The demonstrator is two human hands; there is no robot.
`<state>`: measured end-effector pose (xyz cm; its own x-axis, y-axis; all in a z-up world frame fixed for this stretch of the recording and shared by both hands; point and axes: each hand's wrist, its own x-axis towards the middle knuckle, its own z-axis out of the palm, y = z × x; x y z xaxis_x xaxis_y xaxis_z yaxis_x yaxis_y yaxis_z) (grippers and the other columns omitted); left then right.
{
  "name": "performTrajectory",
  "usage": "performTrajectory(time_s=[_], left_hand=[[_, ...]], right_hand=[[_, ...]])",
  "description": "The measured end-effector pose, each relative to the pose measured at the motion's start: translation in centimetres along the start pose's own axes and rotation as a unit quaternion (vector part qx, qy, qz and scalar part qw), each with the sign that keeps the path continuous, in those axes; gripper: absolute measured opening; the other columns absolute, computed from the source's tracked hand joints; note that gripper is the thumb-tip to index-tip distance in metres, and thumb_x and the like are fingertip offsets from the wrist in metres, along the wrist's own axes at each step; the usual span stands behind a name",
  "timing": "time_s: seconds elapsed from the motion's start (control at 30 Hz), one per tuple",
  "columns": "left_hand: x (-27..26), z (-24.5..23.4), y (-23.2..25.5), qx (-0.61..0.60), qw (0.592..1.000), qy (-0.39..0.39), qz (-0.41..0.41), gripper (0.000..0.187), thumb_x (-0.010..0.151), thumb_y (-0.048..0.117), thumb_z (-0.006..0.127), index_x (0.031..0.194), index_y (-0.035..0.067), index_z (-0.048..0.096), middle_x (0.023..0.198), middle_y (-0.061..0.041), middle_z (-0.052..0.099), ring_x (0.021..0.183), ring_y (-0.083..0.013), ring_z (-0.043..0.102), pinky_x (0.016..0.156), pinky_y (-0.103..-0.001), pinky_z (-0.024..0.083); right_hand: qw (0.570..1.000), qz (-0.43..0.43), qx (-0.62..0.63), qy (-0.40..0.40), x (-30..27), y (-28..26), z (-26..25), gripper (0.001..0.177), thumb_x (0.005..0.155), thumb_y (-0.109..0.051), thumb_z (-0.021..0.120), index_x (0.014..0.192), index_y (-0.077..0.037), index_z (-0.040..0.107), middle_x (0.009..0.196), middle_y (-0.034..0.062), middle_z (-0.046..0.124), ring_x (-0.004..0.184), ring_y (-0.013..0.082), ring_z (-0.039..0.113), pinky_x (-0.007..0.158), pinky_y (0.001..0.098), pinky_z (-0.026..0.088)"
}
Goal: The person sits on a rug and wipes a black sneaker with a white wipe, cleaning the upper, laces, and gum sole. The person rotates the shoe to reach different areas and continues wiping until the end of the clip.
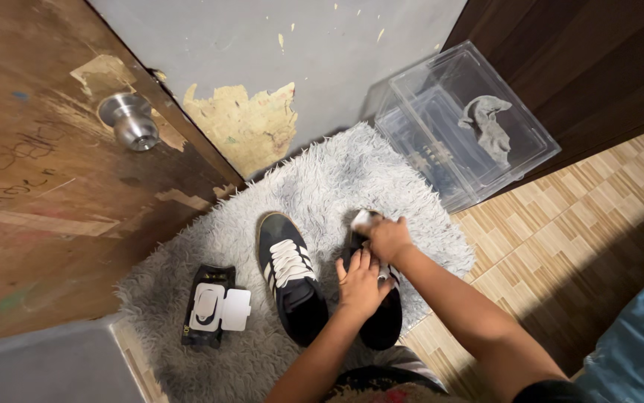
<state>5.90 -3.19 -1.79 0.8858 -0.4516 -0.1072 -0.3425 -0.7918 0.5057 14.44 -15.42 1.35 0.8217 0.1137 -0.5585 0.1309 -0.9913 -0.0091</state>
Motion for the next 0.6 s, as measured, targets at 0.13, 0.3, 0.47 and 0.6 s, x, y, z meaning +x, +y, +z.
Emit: performTrajectory(time_s=[0.13,0.3,0.47,0.6], left_hand=[[-0.1,-0.1,-0.1,0.008,0.998,-0.060,-0.015,0.067,0.088,0.054,0.064,0.135,0.007,0.061,0.157,-0.014,0.040,0.147,-0.0297,0.033,0.116,-0.067,0.016],[-0.2,0.8,-0.7,0.017,0.999,0.010,0.026,0.075,0.086,0.054,0.067,0.140,0.003,0.057,0.161,-0.014,0.036,0.142,-0.0296,0.036,0.110,-0.067,0.018],[-0.3,1.3,-1.0,0.009,1.000,-0.002,0.017,0.076,0.086,0.054,0.066,0.143,0.005,0.055,0.161,-0.014,0.035,0.142,-0.0297,0.036,0.111,-0.067,0.018],[-0.2,1.1,-1.0,0.011,1.000,-0.011,0.014,0.077,0.086,0.054,0.065,0.145,0.006,0.053,0.161,-0.013,0.034,0.142,-0.0296,0.035,0.111,-0.067,0.018]], right_hand=[[0.999,-0.043,-0.027,-0.019,-2.0,-0.1,0.8,0.047,0.101,-0.030,0.052,0.147,-0.044,0.050,0.134,0.0054,0.059,0.121,0.0224,0.063,0.105,0.0582,0.042],[0.997,0.021,-0.007,0.077,0.4,3.2,2.7,0.056,0.094,-0.019,0.052,0.147,-0.038,0.049,0.128,0.0085,0.061,0.117,0.0267,0.063,0.099,0.0653,0.041],[0.959,0.061,0.235,0.144,2.8,7.4,7.4,0.054,0.093,-0.013,0.053,0.144,-0.031,0.055,0.125,0.0116,0.064,0.114,0.0332,0.065,0.098,0.0523,0.047],[0.928,0.026,0.321,0.186,0.2,6.7,10.8,0.053,0.091,-0.010,0.056,0.141,-0.027,0.059,0.123,0.0136,0.065,0.110,0.0378,0.066,0.095,0.0419,0.052]])
